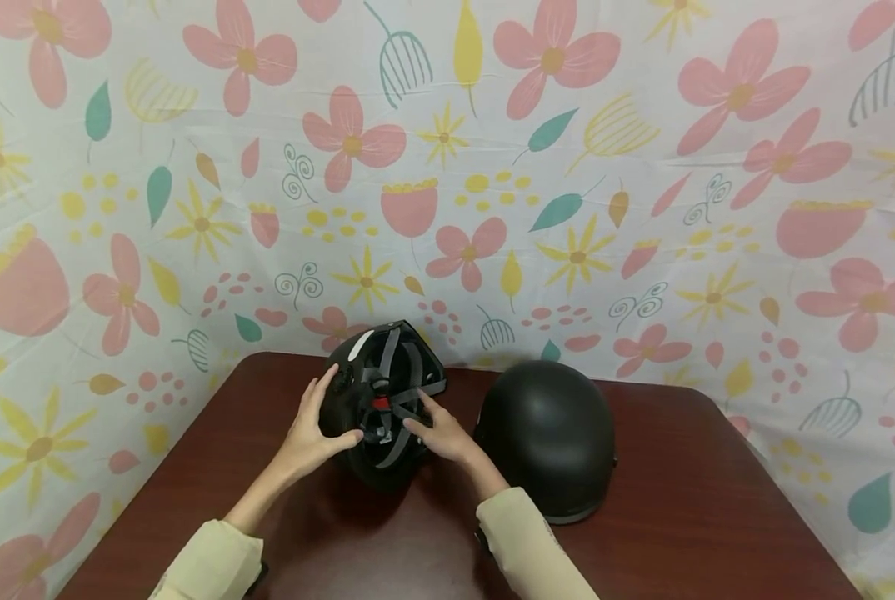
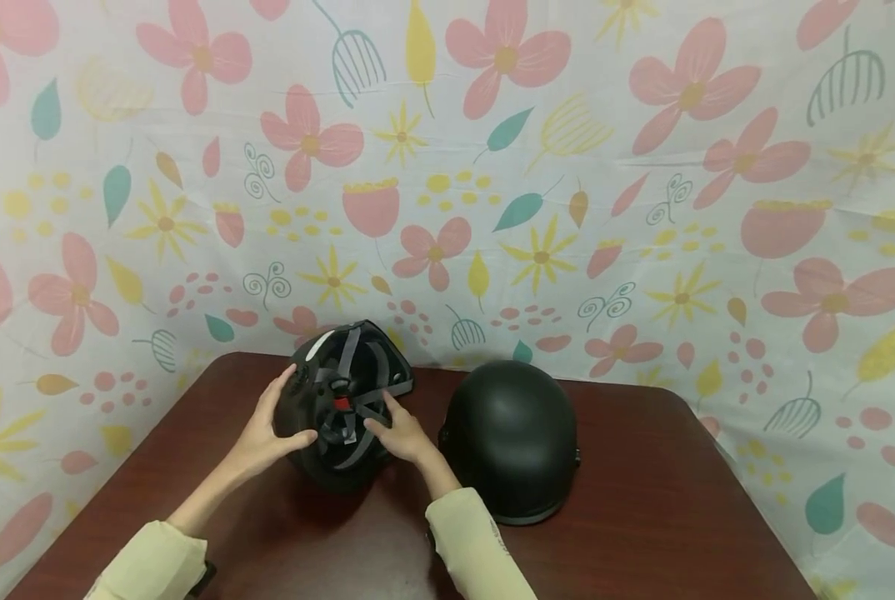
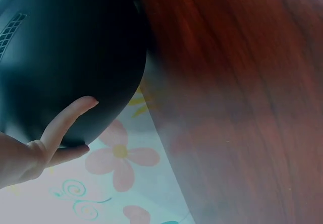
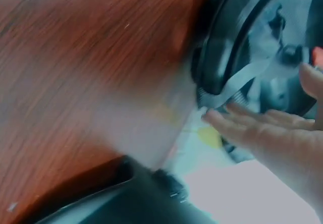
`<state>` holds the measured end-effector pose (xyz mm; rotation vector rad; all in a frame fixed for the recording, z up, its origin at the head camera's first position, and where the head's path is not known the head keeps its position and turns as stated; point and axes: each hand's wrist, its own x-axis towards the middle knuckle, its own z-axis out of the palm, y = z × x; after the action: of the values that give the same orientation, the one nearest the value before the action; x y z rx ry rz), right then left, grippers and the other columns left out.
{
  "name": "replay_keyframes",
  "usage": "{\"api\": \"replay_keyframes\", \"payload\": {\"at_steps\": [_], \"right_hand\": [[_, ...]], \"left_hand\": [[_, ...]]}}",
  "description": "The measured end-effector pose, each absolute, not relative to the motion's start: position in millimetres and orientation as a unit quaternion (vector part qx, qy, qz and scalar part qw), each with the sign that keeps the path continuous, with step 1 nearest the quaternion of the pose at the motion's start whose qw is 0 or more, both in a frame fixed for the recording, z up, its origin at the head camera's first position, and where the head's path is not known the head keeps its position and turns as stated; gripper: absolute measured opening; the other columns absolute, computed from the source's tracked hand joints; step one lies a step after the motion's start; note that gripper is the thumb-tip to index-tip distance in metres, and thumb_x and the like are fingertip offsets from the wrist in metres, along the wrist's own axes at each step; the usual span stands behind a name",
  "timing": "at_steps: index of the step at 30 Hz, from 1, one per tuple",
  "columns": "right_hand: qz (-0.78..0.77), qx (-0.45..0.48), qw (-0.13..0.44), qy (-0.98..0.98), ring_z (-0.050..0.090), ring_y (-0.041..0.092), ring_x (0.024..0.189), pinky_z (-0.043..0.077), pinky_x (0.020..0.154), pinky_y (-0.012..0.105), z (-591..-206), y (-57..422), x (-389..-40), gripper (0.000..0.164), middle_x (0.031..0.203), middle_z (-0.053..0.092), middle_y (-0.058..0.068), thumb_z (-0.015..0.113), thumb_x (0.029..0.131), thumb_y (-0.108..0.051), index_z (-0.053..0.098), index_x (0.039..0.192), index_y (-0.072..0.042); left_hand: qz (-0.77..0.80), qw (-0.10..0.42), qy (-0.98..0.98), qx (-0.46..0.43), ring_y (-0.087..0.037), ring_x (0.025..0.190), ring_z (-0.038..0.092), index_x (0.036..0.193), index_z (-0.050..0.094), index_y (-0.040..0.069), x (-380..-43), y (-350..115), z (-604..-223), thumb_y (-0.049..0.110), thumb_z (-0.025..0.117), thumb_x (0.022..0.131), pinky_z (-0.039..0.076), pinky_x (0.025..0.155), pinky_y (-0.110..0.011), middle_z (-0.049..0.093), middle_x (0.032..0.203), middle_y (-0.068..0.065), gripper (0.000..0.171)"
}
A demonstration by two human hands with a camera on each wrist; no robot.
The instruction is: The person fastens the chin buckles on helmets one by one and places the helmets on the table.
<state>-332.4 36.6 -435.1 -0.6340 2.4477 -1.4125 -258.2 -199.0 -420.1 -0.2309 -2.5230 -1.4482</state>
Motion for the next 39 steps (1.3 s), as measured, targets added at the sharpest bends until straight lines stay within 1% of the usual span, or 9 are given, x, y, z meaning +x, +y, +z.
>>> {"api": "replay_keyframes", "payload": {"at_steps": [2,4,8,12,20,27,30,34,39], "right_hand": [[-0.477,-0.220,0.052,0.849,0.066,0.033,0.078,0.051,0.078,0.040,-429,31,-325,0.060,0.122,0.061,0.032,0.052,0.102,-0.029,0.030,0.154,-0.010],[-0.482,-0.226,-0.023,0.846,0.055,0.024,0.053,0.047,0.070,0.034,-421,24,-316,0.056,0.117,0.066,0.026,0.053,0.101,-0.031,0.037,0.152,-0.013],[-0.499,-0.268,-0.081,0.820,0.067,0.026,0.095,0.050,0.092,0.044,-399,6,-300,0.058,0.147,0.050,0.012,0.054,0.100,-0.037,0.036,0.152,-0.021],[-0.499,-0.287,-0.035,0.817,0.043,0.031,0.140,0.041,0.107,0.057,-386,-10,-291,0.068,0.157,0.036,0.005,0.055,0.097,-0.047,0.024,0.156,-0.032],[-0.499,-0.274,-0.014,0.822,0.056,0.030,0.128,0.051,0.096,0.049,-381,-22,-294,0.074,0.154,0.041,0.006,0.060,0.094,-0.047,0.021,0.156,-0.034],[-0.529,-0.293,0.036,0.795,0.072,0.029,0.087,0.058,0.068,0.029,-375,-20,-299,0.072,0.123,0.063,0.020,0.063,0.094,-0.034,0.024,0.155,-0.033],[-0.561,-0.295,0.049,0.772,0.072,0.033,0.074,0.059,0.065,0.036,-374,-19,-300,0.068,0.109,0.066,0.023,0.064,0.094,-0.026,0.031,0.153,-0.028],[-0.592,-0.287,0.041,0.752,0.071,0.040,0.073,0.060,0.066,0.039,-373,-19,-300,0.062,0.093,0.063,0.023,0.067,0.091,-0.018,0.040,0.148,-0.022],[-0.617,-0.271,0.055,0.736,0.072,0.039,0.076,0.059,0.065,0.030,-371,-22,-299,0.062,0.096,0.064,0.021,0.068,0.090,-0.019,0.041,0.146,-0.023]], "left_hand": [[-0.495,0.107,-0.858,-0.084,-0.049,0.149,0.001,0.157,0.013,0.034,-260,-197,-419,0.026,0.076,0.082,0.019,0.101,-0.082,-0.003,0.163,-0.023,0.098],[-0.496,0.103,-0.858,-0.088,-0.049,0.149,0.001,0.157,0.013,0.033,-261,-197,-418,0.026,0.076,0.081,0.020,0.102,-0.081,-0.002,0.163,-0.023,0.099],[-0.493,0.098,-0.860,-0.092,-0.050,0.148,0.001,0.157,0.014,0.031,-260,-197,-414,0.025,0.076,0.081,0.020,0.101,-0.081,-0.002,0.162,-0.025,0.099],[-0.498,0.089,-0.857,-0.095,-0.053,0.148,-0.002,0.158,0.014,0.031,-258,-197,-412,0.023,0.076,0.080,0.019,0.101,-0.082,-0.005,0.162,-0.026,0.100],[-0.519,0.071,-0.846,-0.099,-0.052,0.148,-0.008,0.158,0.013,0.031,-254,-195,-409,0.019,0.076,0.080,0.017,0.100,-0.083,-0.010,0.162,-0.025,0.101],[-0.529,0.063,-0.841,-0.096,-0.050,0.148,-0.009,0.157,0.013,0.033,-253,-194,-406,0.019,0.077,0.080,0.017,0.101,-0.083,-0.010,0.163,-0.022,0.101],[-0.532,0.056,-0.840,-0.093,-0.049,0.149,-0.009,0.157,0.013,0.035,-253,-191,-407,0.019,0.076,0.081,0.017,0.101,-0.082,-0.011,0.163,-0.020,0.101],[-0.530,0.055,-0.840,-0.099,-0.049,0.149,-0.008,0.157,0.014,0.035,-255,-191,-407,0.018,0.075,0.081,0.018,0.101,-0.082,-0.010,0.163,-0.020,0.099],[-0.518,0.061,-0.847,-0.103,-0.053,0.148,-0.005,0.157,0.017,0.034,-252,-195,-402,0.017,0.074,0.081,0.018,0.099,-0.084,-0.010,0.163,-0.022,0.096]]}}
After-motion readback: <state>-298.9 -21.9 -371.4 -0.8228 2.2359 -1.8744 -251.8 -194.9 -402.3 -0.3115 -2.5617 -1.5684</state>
